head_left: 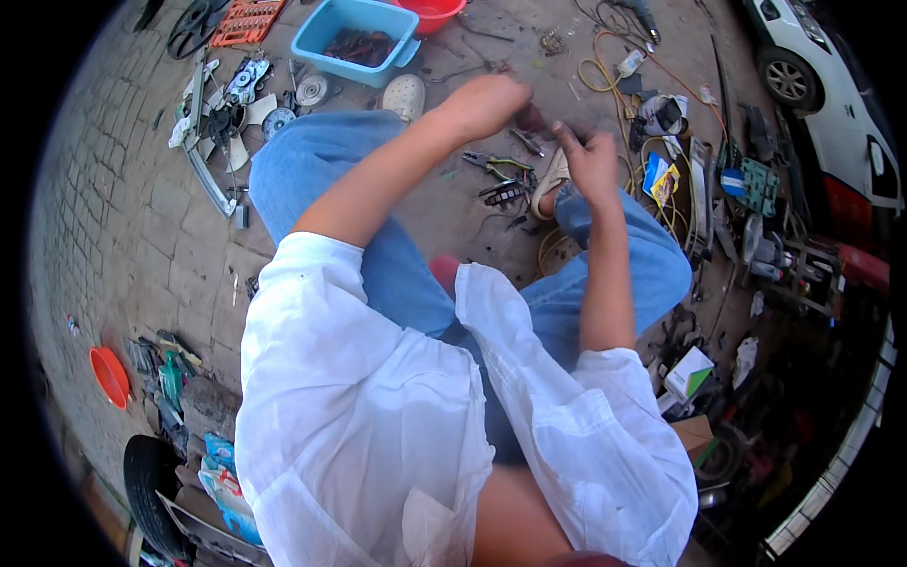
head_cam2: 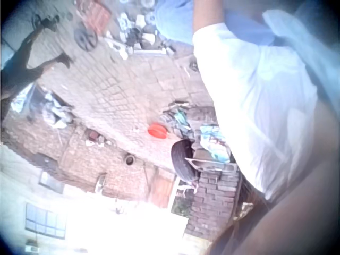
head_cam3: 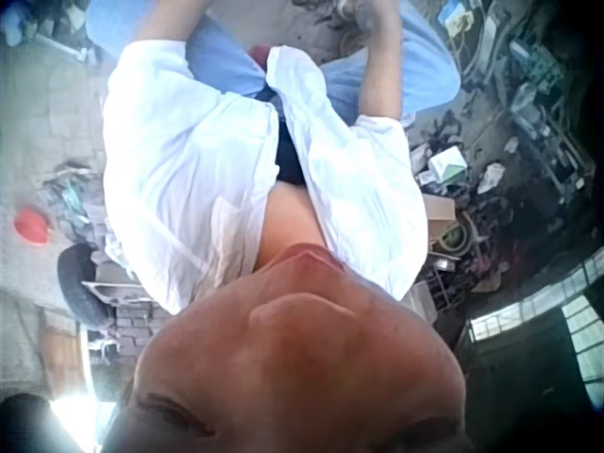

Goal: The person sits on a stool and works on a copper wire coil, using a screwdriver to adjust or remove parts of the coil. They also handle a metal rotor component, placing it on the ground and picking it up again. The person uses pliers to cut or manipulate the copper wire.

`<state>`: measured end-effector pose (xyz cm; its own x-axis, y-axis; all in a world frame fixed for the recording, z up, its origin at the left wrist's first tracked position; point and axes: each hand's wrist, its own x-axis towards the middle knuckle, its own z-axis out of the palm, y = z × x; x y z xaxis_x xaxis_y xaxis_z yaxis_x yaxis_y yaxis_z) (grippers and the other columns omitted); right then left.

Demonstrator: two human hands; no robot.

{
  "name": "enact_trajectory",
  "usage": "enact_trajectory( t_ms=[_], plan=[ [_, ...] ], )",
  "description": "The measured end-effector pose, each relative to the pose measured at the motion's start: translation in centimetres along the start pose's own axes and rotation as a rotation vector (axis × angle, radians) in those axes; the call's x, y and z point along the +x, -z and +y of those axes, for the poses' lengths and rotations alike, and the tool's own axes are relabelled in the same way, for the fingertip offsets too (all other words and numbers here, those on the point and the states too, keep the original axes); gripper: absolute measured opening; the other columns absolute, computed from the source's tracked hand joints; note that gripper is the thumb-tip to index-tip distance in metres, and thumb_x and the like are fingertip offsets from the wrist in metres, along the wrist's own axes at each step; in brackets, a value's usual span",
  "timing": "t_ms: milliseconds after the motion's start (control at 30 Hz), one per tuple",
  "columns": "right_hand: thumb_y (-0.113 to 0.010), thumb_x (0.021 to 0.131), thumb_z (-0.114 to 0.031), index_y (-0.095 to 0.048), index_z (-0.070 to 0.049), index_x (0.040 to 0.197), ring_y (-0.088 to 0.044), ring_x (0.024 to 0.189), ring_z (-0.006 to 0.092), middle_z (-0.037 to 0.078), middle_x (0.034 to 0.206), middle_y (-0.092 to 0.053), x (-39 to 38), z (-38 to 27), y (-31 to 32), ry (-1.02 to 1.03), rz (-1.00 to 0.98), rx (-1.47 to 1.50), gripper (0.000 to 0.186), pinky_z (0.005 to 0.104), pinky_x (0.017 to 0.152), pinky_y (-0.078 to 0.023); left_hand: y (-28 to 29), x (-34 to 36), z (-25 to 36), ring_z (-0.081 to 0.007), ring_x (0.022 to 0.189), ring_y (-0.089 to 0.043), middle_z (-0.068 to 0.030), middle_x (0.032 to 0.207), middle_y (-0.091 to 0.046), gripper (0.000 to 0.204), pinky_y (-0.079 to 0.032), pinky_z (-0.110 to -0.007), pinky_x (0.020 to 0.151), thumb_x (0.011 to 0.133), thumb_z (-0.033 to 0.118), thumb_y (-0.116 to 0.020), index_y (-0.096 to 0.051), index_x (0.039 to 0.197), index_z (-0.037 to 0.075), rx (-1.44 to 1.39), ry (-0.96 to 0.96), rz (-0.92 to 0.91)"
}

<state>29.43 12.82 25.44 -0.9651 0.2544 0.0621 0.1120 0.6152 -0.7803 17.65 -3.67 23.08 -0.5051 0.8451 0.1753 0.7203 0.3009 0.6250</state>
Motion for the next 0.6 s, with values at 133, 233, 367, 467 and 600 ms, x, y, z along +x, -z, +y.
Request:
enact_trajectory(
  t_ms=[133, 233, 367, 467, 600],
  plan=[
    [-0.065, 0.086, -0.024, -0.068, 0.004, 0.091, -0.05, 0.063, 0.0096, 0.006, 0.066, -0.06, 1.8, -0.3, 1.2, -0.012, -0.125, 0.021, 0.028, 0.027, 0.06, -0.043, 0.8, -0.3, -1.1, -0.0366, 0.089, -0.06, -0.0187, 0.091, -0.063, 0.034, -0.047, -0.043, 0.076, 0.069, 0.007, -0.069, -0.06, 0.101, 0.006, -0.195, -0.152, -0.178],
    [-0.064, 0.088, -0.022, -0.067, 0.003, 0.094, -0.053, 0.073, 0.0087, 0.001, 0.082, -0.064, 2.4, 1.9, 0.6, -0.156, -0.201, 0.26, 0.026, 0.024, 0.066, -0.044, 1.2, -0.2, -0.9, -0.0282, 0.095, -0.062, -0.0134, 0.099, -0.065, 0.045, -0.047, -0.037, 0.084, 0.068, 0.01, -0.074, -0.059, 0.111, 0.004, -0.408, -0.158, -0.27],
    [-0.062, 0.089, -0.017, -0.062, -0.002, 0.097, -0.06, 0.079, 0.013, 0.003, 0.089, -0.063, 2.0, 5.0, -0.2, -0.149, -0.068, 0.841, 0.017, 0.0269, 0.069, -0.049, 1.0, -0.1, -0.8, -0.0172, 0.101, -0.059, -0.0071, 0.107, -0.064, 0.05, -0.044, -0.03, 0.092, 0.073, 0.014, -0.074, -0.056, 0.118, -0.001, -0.8, -0.08, -0.163],
    [-0.064, 0.086, -0.018, -0.058, -0.001, 0.109, -0.06, 0.099, 0.0214, 0.009, 0.109, -0.062, 2.5, 8.7, -2.8, -0.153, -0.039, 1.154, 0.029, 0.0368, 0.09, -0.047, 1.8, 0.5, -0.2, -0.0173, 0.107, -0.058, -0.0094, 0.113, -0.061, 0.054, -0.042, -0.029, 0.096, 0.075, 0.015, -0.075, -0.053, 0.122, -0.001, -0.952, 0.026, -0.093],
    [-0.066, 0.086, -0.02, -0.059, -0.006, 0.096, -0.044, 0.067, 0.0071, -0.002, 0.086, -0.058, 0.7, 5.8, -7.1, -0.172, 0.018, 1.399, 0.018, 0.0252, 0.063, -0.039, 2.1, 0.5, 0.0, -0.0168, 0.102, -0.06, -0.0121, 0.111, -0.063, 0.054, -0.047, -0.03, 0.089, 0.075, 0.019, -0.075, -0.055, 0.12, -0.001, -1.002, 0.077, 0.083]
  ],
)
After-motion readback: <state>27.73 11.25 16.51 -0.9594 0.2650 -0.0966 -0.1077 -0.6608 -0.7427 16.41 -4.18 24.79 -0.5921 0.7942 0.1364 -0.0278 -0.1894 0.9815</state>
